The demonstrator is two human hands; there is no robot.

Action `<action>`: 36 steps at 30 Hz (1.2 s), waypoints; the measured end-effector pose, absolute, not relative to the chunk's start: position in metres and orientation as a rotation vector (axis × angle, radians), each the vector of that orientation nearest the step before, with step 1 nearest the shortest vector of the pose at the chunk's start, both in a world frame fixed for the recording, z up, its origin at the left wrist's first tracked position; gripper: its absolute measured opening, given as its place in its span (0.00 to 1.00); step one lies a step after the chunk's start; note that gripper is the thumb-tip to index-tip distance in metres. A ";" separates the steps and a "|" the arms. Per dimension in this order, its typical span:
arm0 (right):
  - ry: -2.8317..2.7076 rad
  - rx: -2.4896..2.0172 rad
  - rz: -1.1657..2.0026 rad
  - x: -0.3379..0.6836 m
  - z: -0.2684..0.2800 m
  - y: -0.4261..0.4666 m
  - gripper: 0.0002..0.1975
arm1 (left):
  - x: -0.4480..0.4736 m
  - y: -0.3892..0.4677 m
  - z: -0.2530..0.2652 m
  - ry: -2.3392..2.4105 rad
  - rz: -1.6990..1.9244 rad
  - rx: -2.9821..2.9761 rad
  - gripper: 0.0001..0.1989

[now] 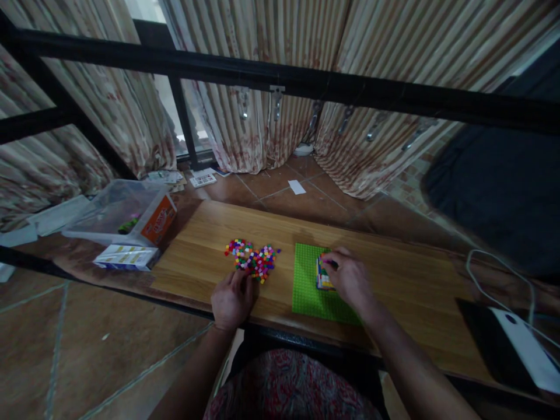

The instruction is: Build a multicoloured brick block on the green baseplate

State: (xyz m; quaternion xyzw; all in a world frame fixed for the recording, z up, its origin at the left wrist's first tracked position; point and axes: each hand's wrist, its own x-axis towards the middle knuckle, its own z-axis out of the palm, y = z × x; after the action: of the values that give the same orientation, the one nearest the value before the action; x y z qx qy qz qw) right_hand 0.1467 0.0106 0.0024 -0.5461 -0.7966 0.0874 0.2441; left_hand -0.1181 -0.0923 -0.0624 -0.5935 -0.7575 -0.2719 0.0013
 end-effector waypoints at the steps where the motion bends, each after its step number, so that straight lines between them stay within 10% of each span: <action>1: -2.160 -1.509 0.240 0.146 0.001 0.012 0.09 | -0.118 -0.092 -0.063 -2.375 -0.850 -1.866 0.12; 36: -2.093 -1.464 0.257 0.147 -0.015 0.022 0.09 | -0.116 -0.093 -0.061 -2.353 -0.860 -1.842 0.11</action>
State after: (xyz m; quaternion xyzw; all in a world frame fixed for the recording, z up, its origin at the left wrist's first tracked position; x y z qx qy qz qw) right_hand 0.1473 0.0221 -0.0153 -0.5470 -0.7818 0.0959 0.2835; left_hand -0.1160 -0.0927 -0.0614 -0.5923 -0.7566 -0.2765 0.0162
